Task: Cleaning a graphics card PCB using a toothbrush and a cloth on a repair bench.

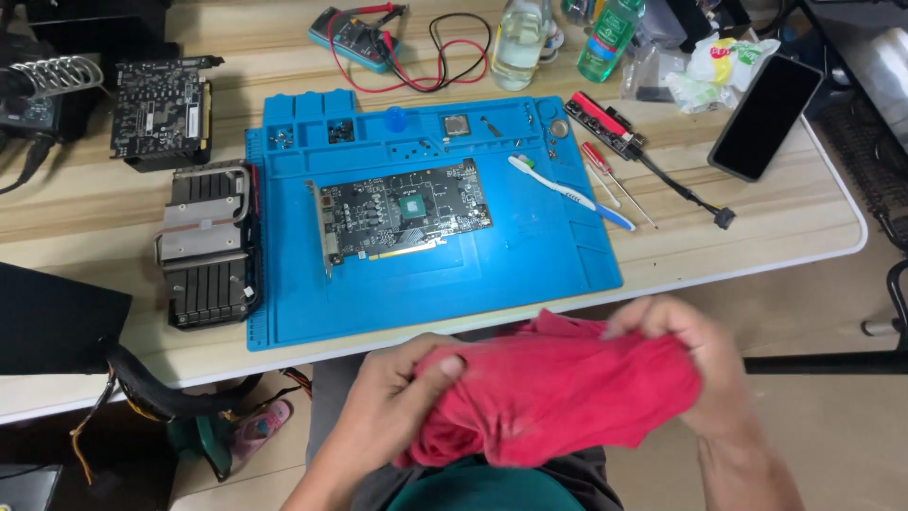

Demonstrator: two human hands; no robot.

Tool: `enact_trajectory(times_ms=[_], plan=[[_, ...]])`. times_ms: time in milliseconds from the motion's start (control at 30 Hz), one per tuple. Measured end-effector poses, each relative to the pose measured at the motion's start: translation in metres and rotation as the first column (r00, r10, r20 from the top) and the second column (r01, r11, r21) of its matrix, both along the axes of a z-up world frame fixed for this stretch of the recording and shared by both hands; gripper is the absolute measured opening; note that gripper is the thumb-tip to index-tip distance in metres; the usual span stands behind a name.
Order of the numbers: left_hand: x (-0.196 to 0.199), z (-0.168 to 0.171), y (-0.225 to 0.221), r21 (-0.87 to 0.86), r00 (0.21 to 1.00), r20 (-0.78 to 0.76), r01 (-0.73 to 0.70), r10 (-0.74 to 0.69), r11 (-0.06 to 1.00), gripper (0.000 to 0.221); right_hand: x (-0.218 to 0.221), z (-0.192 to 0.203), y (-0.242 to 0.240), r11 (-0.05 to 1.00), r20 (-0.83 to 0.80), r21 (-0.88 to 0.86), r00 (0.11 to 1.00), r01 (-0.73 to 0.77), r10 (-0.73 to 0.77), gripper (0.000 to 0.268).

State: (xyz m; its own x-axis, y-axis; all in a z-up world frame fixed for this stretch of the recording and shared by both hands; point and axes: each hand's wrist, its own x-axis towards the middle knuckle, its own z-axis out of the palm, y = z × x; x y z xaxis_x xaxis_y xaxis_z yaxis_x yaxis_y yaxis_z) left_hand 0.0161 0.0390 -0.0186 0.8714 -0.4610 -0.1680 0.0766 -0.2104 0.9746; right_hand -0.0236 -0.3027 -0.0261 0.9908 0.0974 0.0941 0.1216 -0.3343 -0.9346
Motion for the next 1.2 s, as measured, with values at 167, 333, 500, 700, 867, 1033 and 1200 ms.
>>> enact_trajectory(times_ms=[167, 333, 500, 700, 867, 1033, 1200], plan=[[-0.003, -0.037, 0.000, -0.446, 0.926, -0.376, -0.161, -0.021, 0.880, 0.040, 0.008, 0.031, 0.002, 0.991, -0.203, -0.108, 0.978, -0.079, 0.056, 0.037], [-0.003, -0.051, -0.008, -0.479, 0.630, -0.776, -0.567, -0.022, 0.670, 0.068, 0.015, 0.034, -0.058, 0.887, -0.345, 0.054, 0.825, -0.458, 0.447, 0.087], [-0.004, -0.057, -0.024, -0.621, 0.554, -0.769, -0.528, -0.319, 0.580, 0.068, 0.022, 0.027, 0.000, 0.902, -0.201, 0.082, 0.880, -0.423, 0.431, 0.123], [-0.004, -0.051, -0.016, -0.781, 0.708, -0.554, -0.258, -0.438, 0.569, 0.063, 0.009, -0.044, 0.043, 0.701, -0.152, 0.566, 0.780, -0.434, 0.607, 0.102], [0.010, -0.029, 0.019, -0.464, 0.707, -0.706, -0.516, 0.052, 0.720, 0.056, -0.020, -0.067, 0.061, 0.603, -0.387, 0.797, 0.734, -0.037, 0.557, 0.067], [0.048, 0.020, 0.041, -0.085, 0.984, -0.177, -0.020, 0.004, 0.996, 0.047, -0.016, -0.072, 0.064, 0.616, -0.504, 0.783, 0.666, 0.083, 0.550, 0.101], [0.079, 0.061, 0.054, 0.008, 0.986, 0.157, 0.047, -0.048, 0.999, 0.035, 0.043, -0.048, 0.033, 0.693, -0.637, 0.628, 0.745, 0.353, 0.197, 0.091]])
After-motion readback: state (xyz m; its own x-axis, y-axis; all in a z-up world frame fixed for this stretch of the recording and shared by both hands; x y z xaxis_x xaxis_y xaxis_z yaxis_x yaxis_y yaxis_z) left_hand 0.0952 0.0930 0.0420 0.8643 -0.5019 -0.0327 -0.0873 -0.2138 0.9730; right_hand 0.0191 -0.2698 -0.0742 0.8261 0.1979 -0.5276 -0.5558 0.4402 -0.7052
